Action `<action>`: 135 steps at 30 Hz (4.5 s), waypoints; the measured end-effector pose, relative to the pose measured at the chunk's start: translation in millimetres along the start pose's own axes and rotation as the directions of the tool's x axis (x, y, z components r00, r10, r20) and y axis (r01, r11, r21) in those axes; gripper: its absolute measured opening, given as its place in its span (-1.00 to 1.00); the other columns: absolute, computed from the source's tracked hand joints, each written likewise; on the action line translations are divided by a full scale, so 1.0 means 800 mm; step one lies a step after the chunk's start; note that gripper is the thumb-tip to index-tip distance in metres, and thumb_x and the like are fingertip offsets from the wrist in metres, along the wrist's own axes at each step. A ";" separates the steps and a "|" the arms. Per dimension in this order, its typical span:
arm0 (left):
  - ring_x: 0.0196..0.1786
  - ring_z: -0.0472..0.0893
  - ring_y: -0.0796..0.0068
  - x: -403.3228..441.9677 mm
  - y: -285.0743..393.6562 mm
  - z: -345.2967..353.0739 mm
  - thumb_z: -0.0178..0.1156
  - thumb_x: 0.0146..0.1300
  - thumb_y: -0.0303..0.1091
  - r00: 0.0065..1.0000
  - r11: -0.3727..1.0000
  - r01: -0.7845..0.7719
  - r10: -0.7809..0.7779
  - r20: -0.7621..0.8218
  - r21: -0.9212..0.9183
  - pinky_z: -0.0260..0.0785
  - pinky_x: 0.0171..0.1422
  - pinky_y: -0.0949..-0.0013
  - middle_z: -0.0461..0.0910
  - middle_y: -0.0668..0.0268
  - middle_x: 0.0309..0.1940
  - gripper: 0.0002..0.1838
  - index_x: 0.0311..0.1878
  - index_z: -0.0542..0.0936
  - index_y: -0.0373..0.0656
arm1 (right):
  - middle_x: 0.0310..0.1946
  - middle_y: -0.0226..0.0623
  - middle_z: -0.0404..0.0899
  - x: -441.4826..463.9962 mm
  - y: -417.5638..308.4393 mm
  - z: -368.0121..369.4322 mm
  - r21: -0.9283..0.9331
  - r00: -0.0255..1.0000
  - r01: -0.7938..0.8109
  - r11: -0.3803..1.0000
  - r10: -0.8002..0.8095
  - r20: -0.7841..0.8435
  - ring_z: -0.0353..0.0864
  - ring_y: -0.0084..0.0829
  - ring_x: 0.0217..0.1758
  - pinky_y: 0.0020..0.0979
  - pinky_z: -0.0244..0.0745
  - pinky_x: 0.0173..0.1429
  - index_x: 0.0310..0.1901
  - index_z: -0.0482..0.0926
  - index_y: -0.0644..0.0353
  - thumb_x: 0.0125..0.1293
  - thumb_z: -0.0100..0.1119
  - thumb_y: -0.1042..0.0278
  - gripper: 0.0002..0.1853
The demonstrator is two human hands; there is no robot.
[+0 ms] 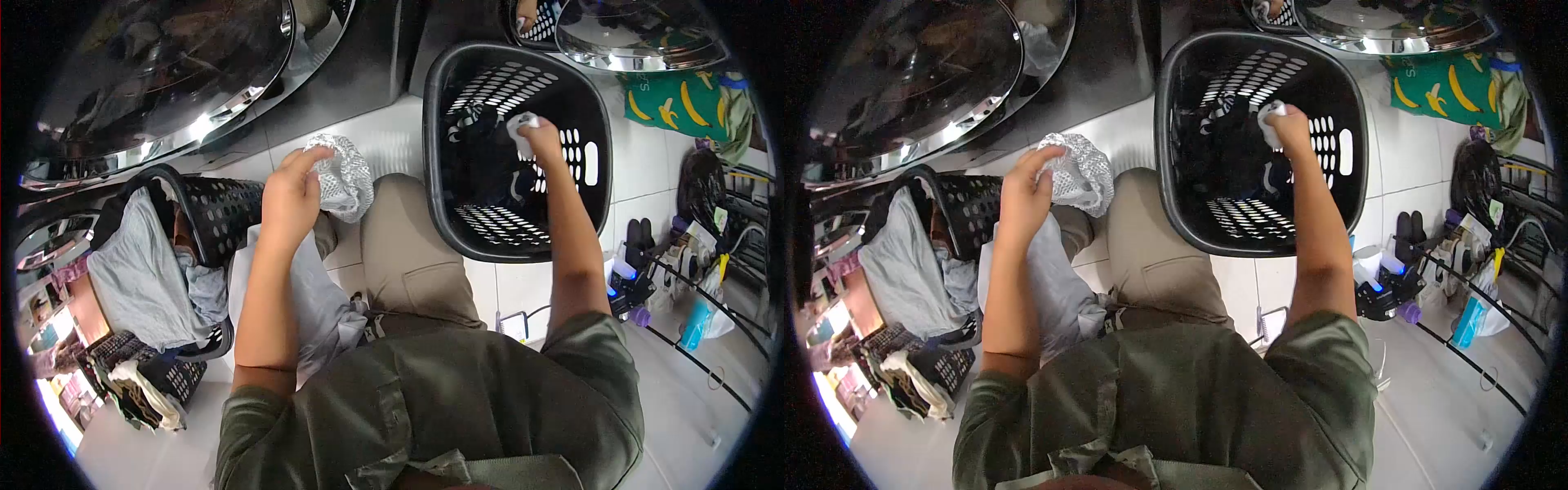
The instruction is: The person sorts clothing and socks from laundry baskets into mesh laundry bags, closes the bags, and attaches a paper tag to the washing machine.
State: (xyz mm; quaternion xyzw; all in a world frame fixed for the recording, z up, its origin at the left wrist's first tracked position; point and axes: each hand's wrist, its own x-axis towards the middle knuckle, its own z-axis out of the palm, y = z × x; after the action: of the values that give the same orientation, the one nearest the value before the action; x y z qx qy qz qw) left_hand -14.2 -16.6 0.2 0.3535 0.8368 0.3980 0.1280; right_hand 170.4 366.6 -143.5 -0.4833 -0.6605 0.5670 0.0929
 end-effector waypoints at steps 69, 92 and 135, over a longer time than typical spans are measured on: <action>0.08 0.38 0.14 -0.255 0.085 -0.048 0.24 -0.15 -0.37 0.897 0.859 0.034 -0.252 0.364 0.512 0.19 0.15 0.11 0.45 0.17 -0.05 -0.65 -0.21 0.50 -0.19 | -0.20 -0.19 0.57 -0.084 -0.091 -0.001 -0.929 0.941 0.317 -0.192 0.190 0.282 0.57 -0.24 -0.11 -0.27 0.47 -0.10 0.00 0.38 0.22 -0.25 0.37 -0.15 -0.20; -0.22 0.49 0.49 -0.290 0.145 -0.189 -0.08 0.28 -0.28 0.837 0.645 0.011 -0.424 -0.346 -0.764 0.35 -0.13 0.51 0.48 0.24 -0.23 -0.71 0.01 0.36 -0.19 | -0.22 -0.24 0.49 -0.229 -0.112 -0.259 0.216 0.803 0.534 0.817 -0.570 0.171 0.48 -0.46 -0.20 -0.44 0.37 -0.05 -0.20 0.46 0.34 -0.12 0.12 0.53 -0.66; -0.25 0.53 0.19 -0.352 0.053 -0.074 0.08 0.09 -0.23 0.821 0.915 -0.105 -0.142 0.554 0.390 0.30 -0.12 0.20 0.53 0.17 -0.34 -0.81 -0.30 0.53 -0.11 | 0.29 0.06 -0.08 -0.475 -0.014 0.128 -0.582 0.712 0.690 0.431 -0.552 0.435 -0.07 0.13 0.32 0.36 0.09 0.01 0.00 0.37 0.02 -0.33 0.38 -0.17 -0.21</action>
State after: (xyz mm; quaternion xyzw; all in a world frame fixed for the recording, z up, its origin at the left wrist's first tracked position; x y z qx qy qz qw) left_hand 179.5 -227.4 51.8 0.4666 0.8268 0.0909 0.3006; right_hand 291.9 17.5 -7.5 -0.1478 -0.9607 0.2313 0.0422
